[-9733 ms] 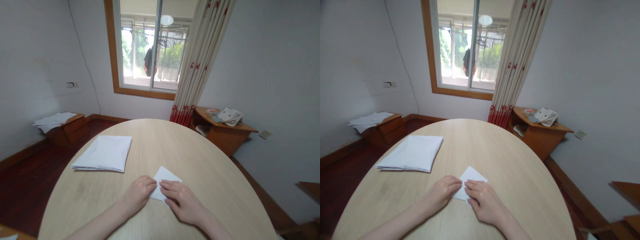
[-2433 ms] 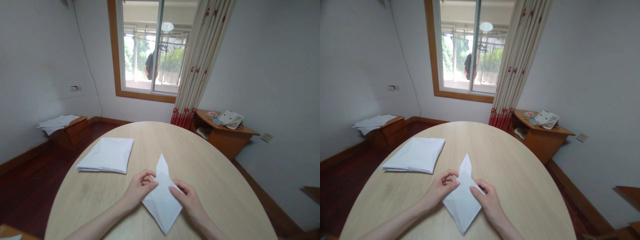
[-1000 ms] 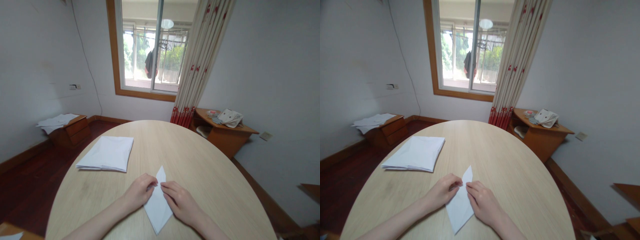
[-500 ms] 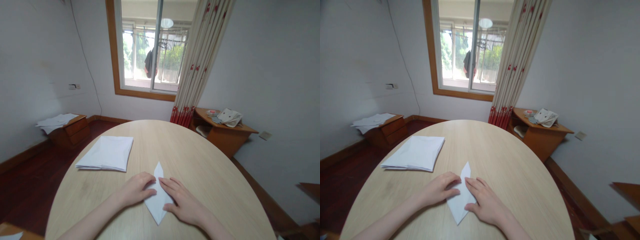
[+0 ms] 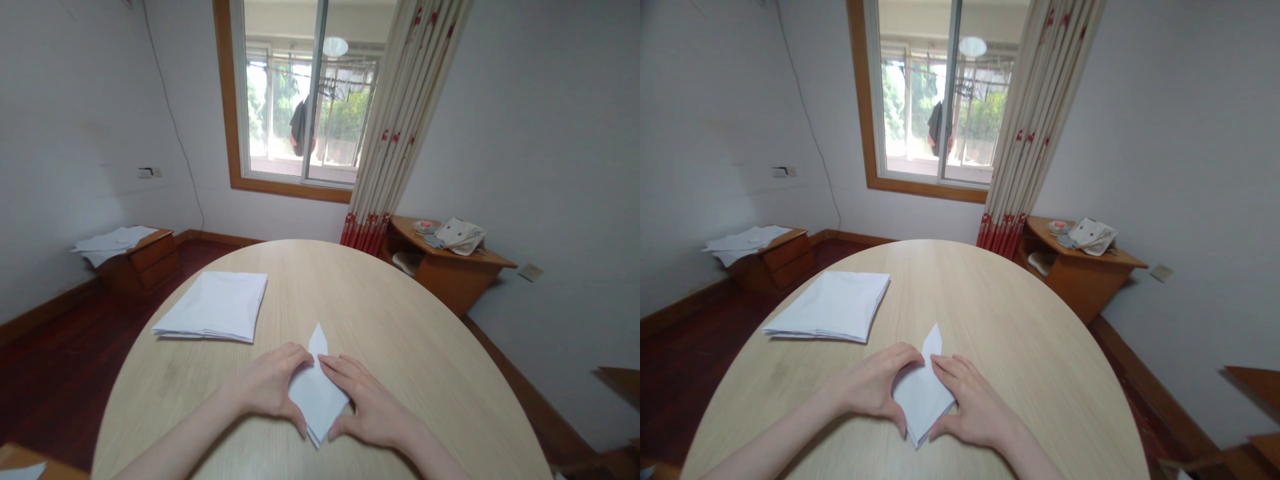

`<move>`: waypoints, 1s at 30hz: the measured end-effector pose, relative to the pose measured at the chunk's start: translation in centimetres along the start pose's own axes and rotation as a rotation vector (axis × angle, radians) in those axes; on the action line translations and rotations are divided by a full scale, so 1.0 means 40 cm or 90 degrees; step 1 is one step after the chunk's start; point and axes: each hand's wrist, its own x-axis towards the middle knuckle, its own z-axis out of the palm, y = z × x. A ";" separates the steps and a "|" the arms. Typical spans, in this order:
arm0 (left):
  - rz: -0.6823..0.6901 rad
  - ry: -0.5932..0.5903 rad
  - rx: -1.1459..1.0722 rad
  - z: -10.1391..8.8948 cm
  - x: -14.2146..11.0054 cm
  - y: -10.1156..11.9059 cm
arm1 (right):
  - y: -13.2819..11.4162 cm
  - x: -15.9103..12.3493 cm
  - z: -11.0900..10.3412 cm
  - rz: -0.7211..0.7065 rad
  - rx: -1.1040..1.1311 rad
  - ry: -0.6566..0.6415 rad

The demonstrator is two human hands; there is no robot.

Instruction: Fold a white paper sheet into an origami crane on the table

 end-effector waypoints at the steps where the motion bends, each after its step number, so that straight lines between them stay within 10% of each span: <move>1: 0.001 0.003 0.004 0.000 0.000 0.001 | 0.001 -0.001 0.001 -0.003 0.001 0.009; 24: 0.047 0.160 0.206 0.069 0.008 0.019 | -0.011 -0.002 0.012 -0.011 -0.006 0.088; 30: 0.095 0.247 0.249 0.077 0.013 -0.002 | 0.004 -0.005 0.034 -0.107 -0.023 0.244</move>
